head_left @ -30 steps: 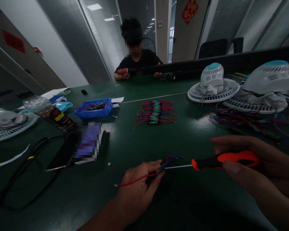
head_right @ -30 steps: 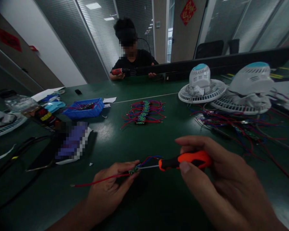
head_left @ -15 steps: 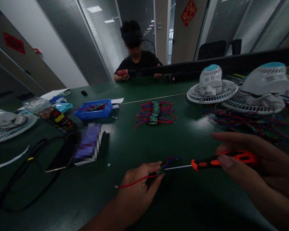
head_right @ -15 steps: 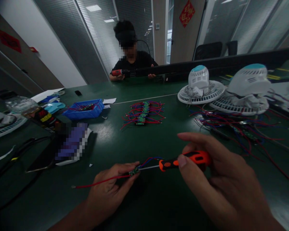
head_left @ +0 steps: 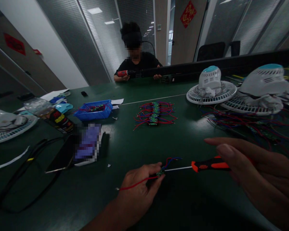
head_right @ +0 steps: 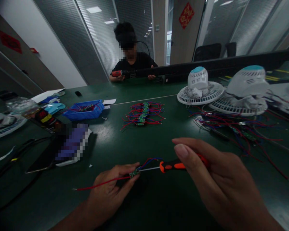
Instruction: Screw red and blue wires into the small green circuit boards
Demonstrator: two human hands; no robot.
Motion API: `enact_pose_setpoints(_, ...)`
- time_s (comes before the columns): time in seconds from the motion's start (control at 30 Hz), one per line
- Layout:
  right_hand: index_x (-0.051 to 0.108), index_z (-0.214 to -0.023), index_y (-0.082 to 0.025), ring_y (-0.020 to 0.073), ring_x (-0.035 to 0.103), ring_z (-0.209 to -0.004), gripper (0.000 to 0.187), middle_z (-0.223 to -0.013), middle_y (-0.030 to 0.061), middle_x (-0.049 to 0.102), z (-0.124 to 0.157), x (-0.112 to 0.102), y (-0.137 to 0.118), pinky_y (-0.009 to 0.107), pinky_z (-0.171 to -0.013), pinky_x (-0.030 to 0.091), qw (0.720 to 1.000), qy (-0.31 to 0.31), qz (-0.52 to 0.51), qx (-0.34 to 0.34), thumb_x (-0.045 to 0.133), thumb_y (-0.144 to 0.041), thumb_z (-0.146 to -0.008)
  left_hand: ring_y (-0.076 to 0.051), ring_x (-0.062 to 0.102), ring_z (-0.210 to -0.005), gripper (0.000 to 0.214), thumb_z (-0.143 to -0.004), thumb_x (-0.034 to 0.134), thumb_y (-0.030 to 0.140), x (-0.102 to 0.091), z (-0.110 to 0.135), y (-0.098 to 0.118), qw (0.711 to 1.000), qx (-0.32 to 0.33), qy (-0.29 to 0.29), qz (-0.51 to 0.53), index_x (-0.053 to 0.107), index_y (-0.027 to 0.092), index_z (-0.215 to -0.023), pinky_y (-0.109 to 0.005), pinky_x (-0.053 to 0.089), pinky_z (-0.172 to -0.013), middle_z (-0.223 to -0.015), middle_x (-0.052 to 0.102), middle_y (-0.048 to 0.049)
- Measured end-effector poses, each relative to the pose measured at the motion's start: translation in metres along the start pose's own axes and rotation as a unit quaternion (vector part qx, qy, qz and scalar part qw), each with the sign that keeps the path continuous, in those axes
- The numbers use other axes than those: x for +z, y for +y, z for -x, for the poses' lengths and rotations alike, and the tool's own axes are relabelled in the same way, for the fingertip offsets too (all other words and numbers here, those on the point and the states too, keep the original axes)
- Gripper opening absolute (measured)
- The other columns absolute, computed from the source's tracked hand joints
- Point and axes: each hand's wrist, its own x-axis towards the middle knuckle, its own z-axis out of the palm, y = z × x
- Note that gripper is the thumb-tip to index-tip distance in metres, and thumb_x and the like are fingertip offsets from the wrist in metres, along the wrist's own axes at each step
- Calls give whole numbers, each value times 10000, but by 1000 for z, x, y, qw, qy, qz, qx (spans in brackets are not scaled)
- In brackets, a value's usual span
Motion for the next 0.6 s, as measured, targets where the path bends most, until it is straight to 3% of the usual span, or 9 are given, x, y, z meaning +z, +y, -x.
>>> enact_pose_setpoints(0.1, 634, -1014, -410, 123, 577, -354, 194, -525, -79, 646, -1, 1, 2, 188, -315, 415, 998, 4, 31, -50, 543, -448, -847, -182, 727, -827, 122, -845, 585, 196, 1, 1, -1, 1000, -9, 0, 12, 614, 165, -959, -300, 625, -730, -940, 755, -64)
enact_pose_setpoints(0.2, 601, -1087, -406, 156, 667, -525, 283, -738, -38, 718, 1, 2, 6, 209, -418, 498, 997, 26, 54, -42, 579, -475, -814, -179, 726, -831, 130, -841, 584, 184, 1, 1, -2, 1000, -12, -3, 20, 607, 170, -968, -294, 625, -728, -953, 754, -62)
enact_pose_setpoints(0.37, 590, -1114, -393, 164, 639, -545, 323, -783, -11, 679, 6, 2, 7, 216, -420, 496, 1000, 20, 8, -19, 581, -476, -802, -180, 725, -841, 135, -844, 584, 187, 0, 0, 0, 1000, -11, -7, 16, 603, 175, -977, -302, 624, -737, -959, 753, -65)
enact_pose_setpoints(0.53, 598, -1096, -403, 235, 670, -757, 313, -901, 6, 688, 10, 0, 6, 241, -427, 486, 998, -27, -51, 17, 551, -507, -805, -188, 728, -821, 140, -849, 581, 192, -2, 0, 1, 1000, -3, -16, -1, 600, 182, -988, -318, 628, -711, -965, 752, -66)
enact_pose_setpoints(0.6, 634, -1048, -391, 228, 664, -665, 285, -806, -5, 698, 8, 0, 7, 244, -379, 442, 997, -39, -55, 28, 535, -517, -812, -190, 728, -823, 147, -849, 581, 191, -2, 0, 1, 1000, -3, -18, -4, 603, 181, -994, -320, 627, -712, -963, 752, -67)
